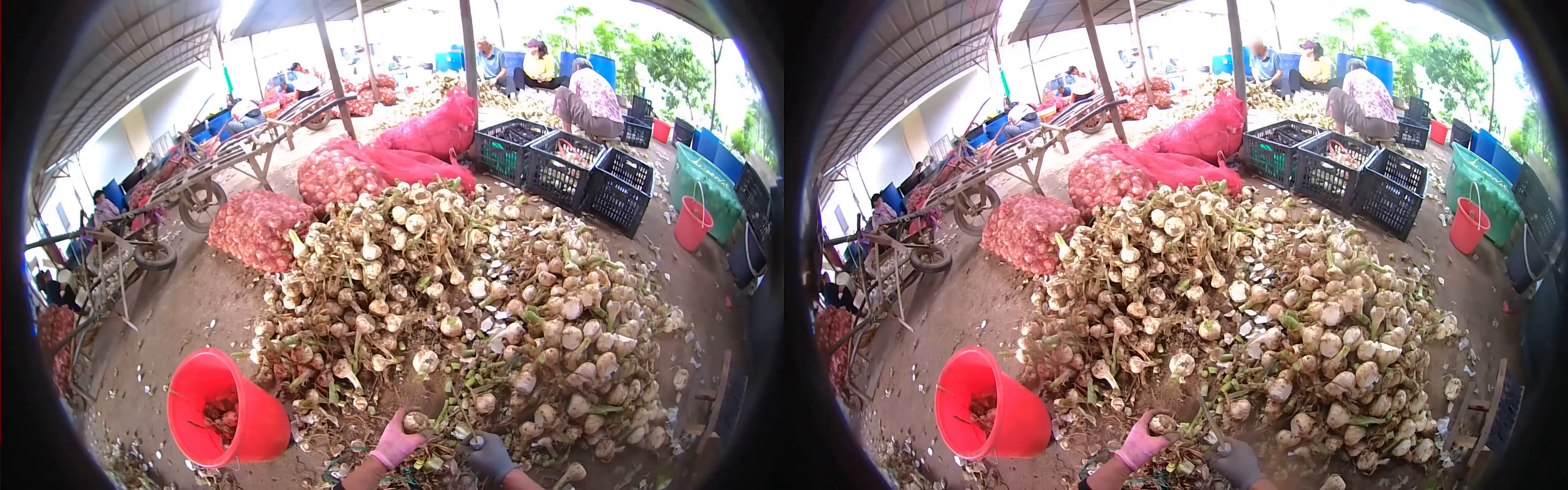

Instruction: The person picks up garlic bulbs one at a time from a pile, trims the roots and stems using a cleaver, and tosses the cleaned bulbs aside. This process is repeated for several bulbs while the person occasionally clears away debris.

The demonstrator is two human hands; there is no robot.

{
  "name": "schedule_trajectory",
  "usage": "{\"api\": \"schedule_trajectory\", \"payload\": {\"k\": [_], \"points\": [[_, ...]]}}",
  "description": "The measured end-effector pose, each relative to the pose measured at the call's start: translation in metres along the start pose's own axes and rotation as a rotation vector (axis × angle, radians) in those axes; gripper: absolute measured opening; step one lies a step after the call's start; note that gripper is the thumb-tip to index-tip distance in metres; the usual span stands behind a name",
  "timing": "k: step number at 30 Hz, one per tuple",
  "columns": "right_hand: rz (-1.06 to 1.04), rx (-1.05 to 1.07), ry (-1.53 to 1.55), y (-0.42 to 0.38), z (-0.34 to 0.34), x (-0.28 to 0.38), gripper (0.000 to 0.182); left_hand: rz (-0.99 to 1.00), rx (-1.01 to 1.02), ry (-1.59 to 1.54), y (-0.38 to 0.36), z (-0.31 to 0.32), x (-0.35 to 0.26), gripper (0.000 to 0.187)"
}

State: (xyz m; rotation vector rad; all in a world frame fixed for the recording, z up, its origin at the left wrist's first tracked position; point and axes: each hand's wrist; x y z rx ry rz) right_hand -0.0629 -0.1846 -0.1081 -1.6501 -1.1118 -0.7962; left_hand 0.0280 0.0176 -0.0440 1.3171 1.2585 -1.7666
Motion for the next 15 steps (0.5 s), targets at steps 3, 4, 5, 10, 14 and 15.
{"api": "schedule_trajectory", "payload": {"k": [3,4,5,10,14,15], "points": [[-0.039,-0.013,-0.069,0.003,-0.002,0.0,0.028,-0.044,-0.021,-0.181,0.025,-0.007,0.028,0.065],[-0.065,-0.023,-0.058,0.001,-0.006,0.01,0.035,-0.123,-0.045,-0.451,0.023,-0.007,0.05,0.066],[-0.289,-0.141,-0.121,0.001,-0.006,0.02,0.035,0.041,-0.037,-0.138,0.004,0.005,0.003,0.065],[-0.263,-0.045,-0.478,-0.019,-0.01,0.068,0.031,0.288,0.084,0.057,-0.003,0.015,-0.003,0.056],[-0.389,0.005,-0.464,-0.025,-0.006,0.085,0.032,0.229,0.145,0.226,-0.01,0.012,-0.015,0.059],[-0.399,0.017,-0.496,-0.024,-0.006,0.082,0.032,0.338,0.128,0.338,-0.009,0.009,-0.01,0.06]]}}
Point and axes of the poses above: each hand's wrist, its own y-axis towards the middle knuckle, its own z-axis out of the palm, x = y × z, and after that the axes turned 9 degrees about -y, right-handed
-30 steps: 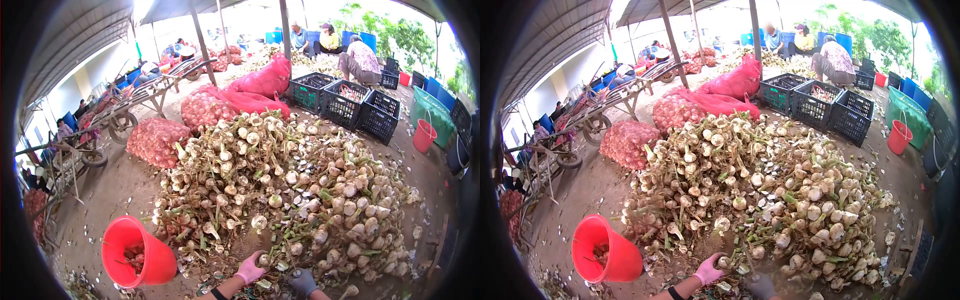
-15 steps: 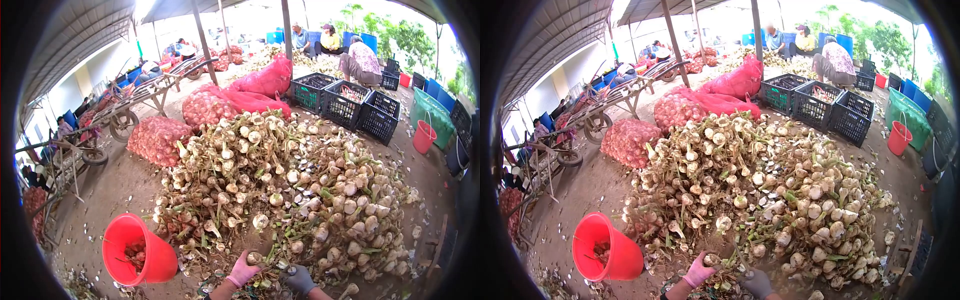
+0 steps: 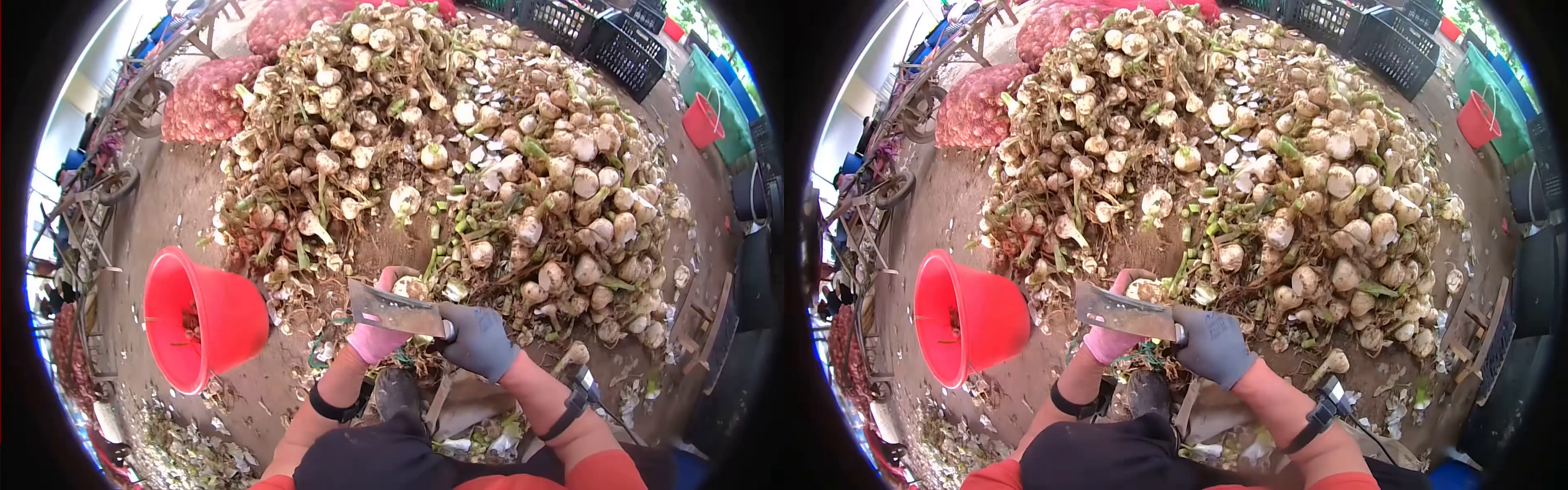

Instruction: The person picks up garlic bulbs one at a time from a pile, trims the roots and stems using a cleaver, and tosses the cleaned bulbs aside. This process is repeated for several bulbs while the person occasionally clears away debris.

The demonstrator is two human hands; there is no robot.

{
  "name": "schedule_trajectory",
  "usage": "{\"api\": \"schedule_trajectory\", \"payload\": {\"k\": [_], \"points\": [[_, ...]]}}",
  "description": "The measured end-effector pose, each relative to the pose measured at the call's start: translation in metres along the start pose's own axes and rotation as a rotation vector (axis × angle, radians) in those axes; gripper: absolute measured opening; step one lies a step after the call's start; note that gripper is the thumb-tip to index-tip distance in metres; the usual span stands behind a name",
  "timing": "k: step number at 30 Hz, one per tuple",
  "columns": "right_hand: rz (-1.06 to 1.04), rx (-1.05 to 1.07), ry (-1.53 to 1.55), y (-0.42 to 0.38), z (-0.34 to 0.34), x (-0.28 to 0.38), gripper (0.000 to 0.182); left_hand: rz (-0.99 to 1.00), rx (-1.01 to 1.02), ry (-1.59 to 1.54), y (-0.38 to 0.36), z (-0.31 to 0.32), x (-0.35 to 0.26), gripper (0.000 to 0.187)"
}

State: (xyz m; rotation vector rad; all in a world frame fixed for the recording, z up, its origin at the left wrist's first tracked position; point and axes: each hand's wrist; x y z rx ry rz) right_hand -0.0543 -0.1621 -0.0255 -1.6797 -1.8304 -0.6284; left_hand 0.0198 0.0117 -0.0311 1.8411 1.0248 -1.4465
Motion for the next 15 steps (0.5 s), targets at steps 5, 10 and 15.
{"api": "schedule_trajectory", "payload": {"k": [5,10,15], "points": [[-0.012,0.053,-0.115,-0.003,0.006,-0.005,0.024,-0.023,0.062,-0.126,-0.005,0.0,0.009,0.061],[-0.01,0.032,-0.094,-0.002,0.01,-0.012,0.018,-0.23,0.105,-0.297,-0.009,0.009,-0.001,0.059],[-0.002,-0.009,-0.125,0.006,0.022,-0.038,0.015,0.05,0.04,0.061,-0.013,0.018,0.011,0.053]]}}
Point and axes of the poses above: each hand's wrist, its own y-axis towards the middle knuckle, its own z-axis out of the palm, x = y × z, and after that the axes turned 9 degrees about -y, right-handed
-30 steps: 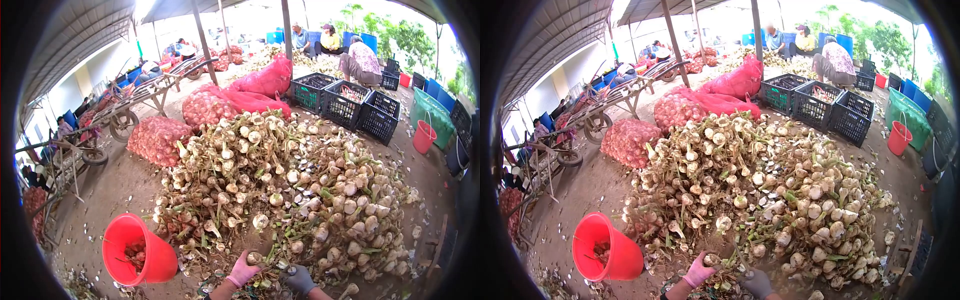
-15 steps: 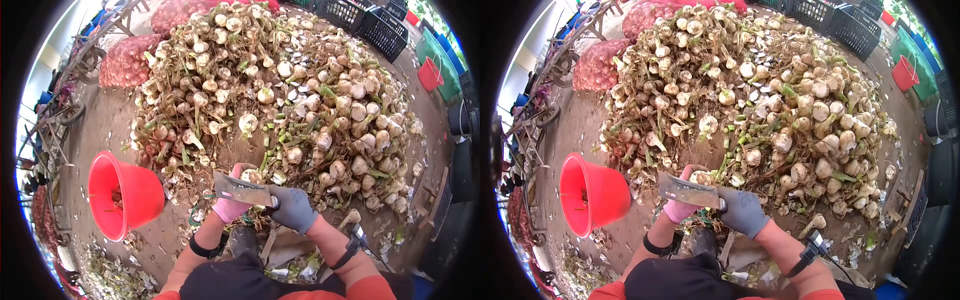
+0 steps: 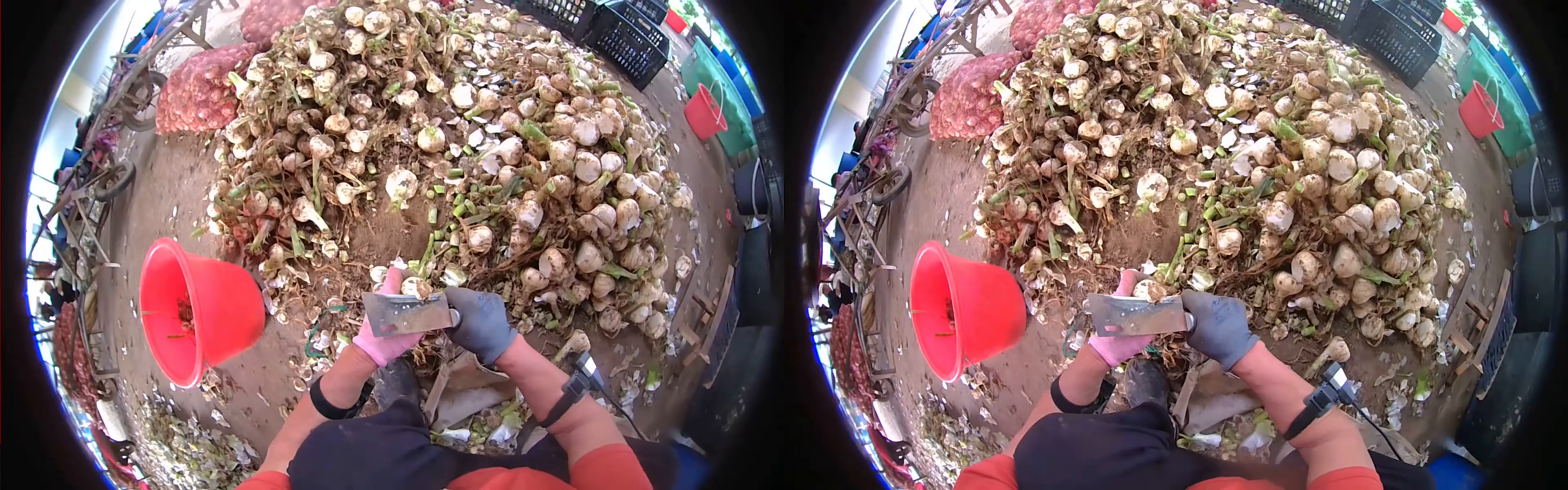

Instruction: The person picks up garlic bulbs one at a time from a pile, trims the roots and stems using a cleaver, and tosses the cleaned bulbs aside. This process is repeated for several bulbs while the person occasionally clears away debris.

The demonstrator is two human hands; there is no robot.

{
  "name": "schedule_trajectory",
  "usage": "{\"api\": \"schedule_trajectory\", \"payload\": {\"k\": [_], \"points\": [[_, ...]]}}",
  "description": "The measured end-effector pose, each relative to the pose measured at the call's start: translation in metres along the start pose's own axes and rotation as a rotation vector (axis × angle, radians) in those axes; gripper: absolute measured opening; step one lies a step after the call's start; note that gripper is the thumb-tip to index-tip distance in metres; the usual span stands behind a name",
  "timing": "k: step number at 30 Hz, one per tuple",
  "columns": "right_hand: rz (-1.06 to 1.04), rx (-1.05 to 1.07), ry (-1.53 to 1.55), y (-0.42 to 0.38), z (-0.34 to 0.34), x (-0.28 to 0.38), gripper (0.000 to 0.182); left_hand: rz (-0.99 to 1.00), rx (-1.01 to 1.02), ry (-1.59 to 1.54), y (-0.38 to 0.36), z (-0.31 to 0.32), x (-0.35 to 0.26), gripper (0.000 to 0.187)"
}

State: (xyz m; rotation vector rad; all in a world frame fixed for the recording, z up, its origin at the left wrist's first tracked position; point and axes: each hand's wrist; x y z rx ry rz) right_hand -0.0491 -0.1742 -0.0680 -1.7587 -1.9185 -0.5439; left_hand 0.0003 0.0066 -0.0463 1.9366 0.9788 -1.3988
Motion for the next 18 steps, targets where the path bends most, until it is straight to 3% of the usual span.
{"api": "schedule_trajectory", "payload": {"k": [2,3,4,5,6,7,8,10,12,16,18], "points": [[0.177,0.105,-0.192,0.002,0.01,-0.021,0.017,-0.436,-0.109,-0.211,0.001,-0.002,-0.027,0.049],[0.259,0.119,-0.13,-0.007,0.003,-0.047,0.02,-0.236,-0.074,-0.368,-0.009,0.0,-0.036,0.045],[0.308,0.134,-0.073,-0.005,-0.003,-0.069,0.023,-0.109,-0.051,-0.125,-0.01,-0.011,-0.044,0.047],[0.308,0.004,-0.053,-0.009,-0.01,-0.054,0.023,-0.232,-0.117,-0.315,0.0,-0.014,-0.043,0.046],[0.342,0.031,-0.058,-0.023,-0.014,-0.038,0.023,-0.386,-0.143,-0.523,0.003,-0.008,-0.044,0.045],[0.322,-0.01,0.012,-0.014,-0.019,-0.024,0.022,-0.326,-0.17,-0.548,0.006,-0.005,-0.038,0.049],[0.29,-0.042,0.092,-0.007,-0.02,-0.015,0.022,-0.319,-0.171,-0.545,0.01,-0.007,-0.027,0.049],[0.261,-0.042,0.142,-0.008,-0.01,-0.016,0.022,-0.257,-0.201,-0.16,0.014,-0.007,-0.007,0.053],[0.253,-0.055,0.171,-0.011,-0.002,-0.014,0.022,-0.272,-0.201,-0.166,0.019,-0.009,-0.008,0.056],[0.145,-0.123,0.294,-0.018,0.003,0.006,0.022,-0.315,-0.55,-0.928,0.01,-0.013,0.01,0.044],[0.11,-0.117,0.25,-0.018,0.0,0.019,0.022,-0.46,-0.521,-1.369,-0.004,-0.018,0.046,0.028]]}}
Point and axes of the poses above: each hand's wrist, its own y-axis towards the middle knuckle, its own z-axis out of the palm, x = y × z, and after that the axes turned 9 degrees about -y, right-handed
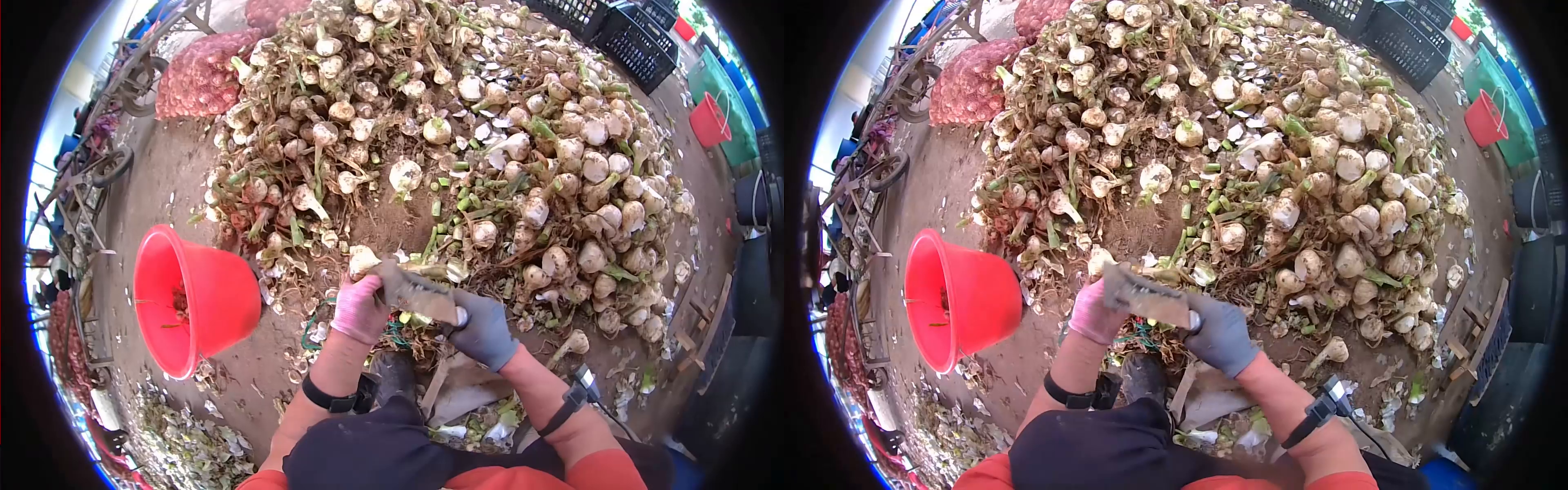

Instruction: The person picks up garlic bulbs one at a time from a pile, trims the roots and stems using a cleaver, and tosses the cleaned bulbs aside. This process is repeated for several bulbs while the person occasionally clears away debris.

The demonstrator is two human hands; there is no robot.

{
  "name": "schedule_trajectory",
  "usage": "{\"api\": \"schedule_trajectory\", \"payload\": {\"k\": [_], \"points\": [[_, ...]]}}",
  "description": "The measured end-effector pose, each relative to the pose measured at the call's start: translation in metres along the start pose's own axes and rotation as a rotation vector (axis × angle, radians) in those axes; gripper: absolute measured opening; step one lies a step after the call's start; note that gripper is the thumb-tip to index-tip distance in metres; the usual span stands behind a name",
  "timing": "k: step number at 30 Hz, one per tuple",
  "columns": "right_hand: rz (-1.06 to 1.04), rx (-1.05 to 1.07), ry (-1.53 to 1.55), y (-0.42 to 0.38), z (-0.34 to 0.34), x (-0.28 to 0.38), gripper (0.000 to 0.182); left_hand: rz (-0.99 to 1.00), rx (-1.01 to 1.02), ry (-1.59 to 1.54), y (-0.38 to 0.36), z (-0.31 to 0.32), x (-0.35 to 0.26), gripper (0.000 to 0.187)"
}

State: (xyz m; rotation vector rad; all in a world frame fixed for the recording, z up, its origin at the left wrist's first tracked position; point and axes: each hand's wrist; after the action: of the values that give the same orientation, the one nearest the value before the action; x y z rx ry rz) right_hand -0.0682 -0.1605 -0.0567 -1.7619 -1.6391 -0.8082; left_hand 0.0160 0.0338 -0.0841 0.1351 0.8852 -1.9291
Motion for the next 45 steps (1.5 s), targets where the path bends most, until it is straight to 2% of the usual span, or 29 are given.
{"api": "schedule_trajectory", "payload": {"k": [1,3,4,6,7,9,10,11,12,14,15,16,17,18,20,22,24,26,29,30,32,34,35,36,38,40,41,43,45], "points": [[-0.026,0.011,-0.036,-0.001,0.003,0.002,0.021,0.001,-0.001,-0.001,0.005,-0.009,0.004,0.028],[-0.067,-0.004,-0.055,0.0,0.008,0.003,0.02,-0.233,0.027,-0.142,0.008,-0.013,0.01,0.02],[-0.065,-0.001,-0.056,0.0,0.008,0.002,0.02,-0.235,0.025,-0.145,0.007,-0.015,0.013,0.02],[-0.088,-0.056,-0.04,0.005,0.008,0.001,0.021,-0.208,0.271,-0.316,0.002,-0.012,0.016,0.026],[-0.088,-0.055,-0.04,0.007,0.008,-0.003,0.021,-0.212,0.088,-0.258,0.0,-0.008,0.018,0.022],[-0.007,-0.059,-0.122,0.012,0.011,-0.027,0.027,-0.16,0.062,-0.209,-0.005,0.0,0.019,0.021],[0.074,-0.097,-0.16,0.014,0.018,-0.052,0.024,-0.1,0.04,-0.162,-0.008,0.004,0.017,0.021],[0.315,0.028,-0.107,0.016,0.025,-0.089,0.023,-0.185,-0.016,-0.208,-0.011,0.014,0.006,0.017],[0.42,-0.016,-0.015,0.011,0.013,-0.087,0.021,-0.156,-0.005,-0.204,-0.005,0.018,0.001,0.017],[0.357,-0.009,-0.027,0.005,0.012,-0.088,0.014,-0.024,-0.06,-0.259,0.001,0.019,0.006,0.015],[0.377,-0.012,0.114,0.004,0.018,-0.089,0.01,0.021,-0.029,-0.07,0.014,0.02,0.005,0.02],[0.397,-0.015,0.252,0.007,0.024,-0.088,0.008,0.084,0.206,0.024,0.027,0.025,0.003,0.029],[0.374,-0.004,0.254,0.012,0.026,-0.084,0.008,0.218,0.188,0.514,0.034,0.056,0.004,0.042],[0.433,0.028,0.306,0.013,0.024,-0.078,0.007,0.117,0.339,0.373,0.008,0.102,-0.009,0.055],[0.494,0.069,0.355,0.01,0.022,-0.072,0.008,0.207,0.508,0.648,0.019,0.118,-0.028,0.064],[0.427,0.042,0.401,0.015,0.022,-0.07,0.008,0.521,0.152,0.998,0.089,0.07,-0.056,0.071],[0.416,0.052,0.358,0.018,0.019,-0.067,0.008,0.722,-0.549,1.841,0.114,0.036,-0.094,0.075],[0.439,0.073,0.327,0.015,0.017,-0.056,0.009,0.579,-0.749,2.022,0.129,0.0,-0.117,0.072],[0.413,0.079,0.378,0.016,0.02,-0.046,0.01,0.437,-0.673,2.04,0.13,-0.017,-0.112,0.063],[0.398,0.088,0.393,0.017,0.022,-0.043,0.01,0.439,-0.643,2.016,0.128,-0.018,-0.099,0.055],[0.38,0.069,0.402,0.015,0.024,-0.043,0.011,0.488,-0.523,2.114,0.104,-0.024,-0.075,0.058],[0.36,0.107,0.33,0.018,0.02,-0.041,0.011,0.529,-0.478,1.855,0.088,-0.037,-0.058,0.06],[0.34,0.119,0.32,0.018,0.019,-0.043,0.013,0.548,-0.345,1.653,0.081,-0.051,-0.052,0.057],[0.356,0.118,0.315,0.015,0.017,-0.044,0.013,0.533,-0.336,1.652,0.069,-0.05,-0.045,0.057],[0.331,0.139,0.22,0.013,0.014,-0.04,0.015,0.193,-0.212,0.983,0.044,-0.038,-0.036,0.052],[0.302,0.161,0.16,0.012,0.006,-0.025,0.017,0.163,-0.02,0.704,0.022,-0.023,-0.027,0.057],[0.204,0.139,0.094,0.013,0.003,-0.014,0.017,0.145,0.046,0.61,0.007,-0.003,-0.026,0.056],[0.031,0.078,-0.012,0.016,0.002,0.002,0.021,0.089,0.081,0.571,-0.003,0.0,-0.019,0.056],[0.013,0.137,-0.074,0.018,-0.004,0.013,0.023,0.049,0.152,0.452,-0.024,0.029,-0.014,0.056]]}}
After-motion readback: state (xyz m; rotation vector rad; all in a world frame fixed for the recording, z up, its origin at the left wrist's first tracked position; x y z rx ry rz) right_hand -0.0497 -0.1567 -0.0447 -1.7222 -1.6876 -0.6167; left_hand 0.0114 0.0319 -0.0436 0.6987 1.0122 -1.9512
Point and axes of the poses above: each hand's wrist, its own y-axis towards the middle knuckle, its own z-axis out of the palm, x = y × z, and after that the axes turned 9 degrees about -y, right-handed
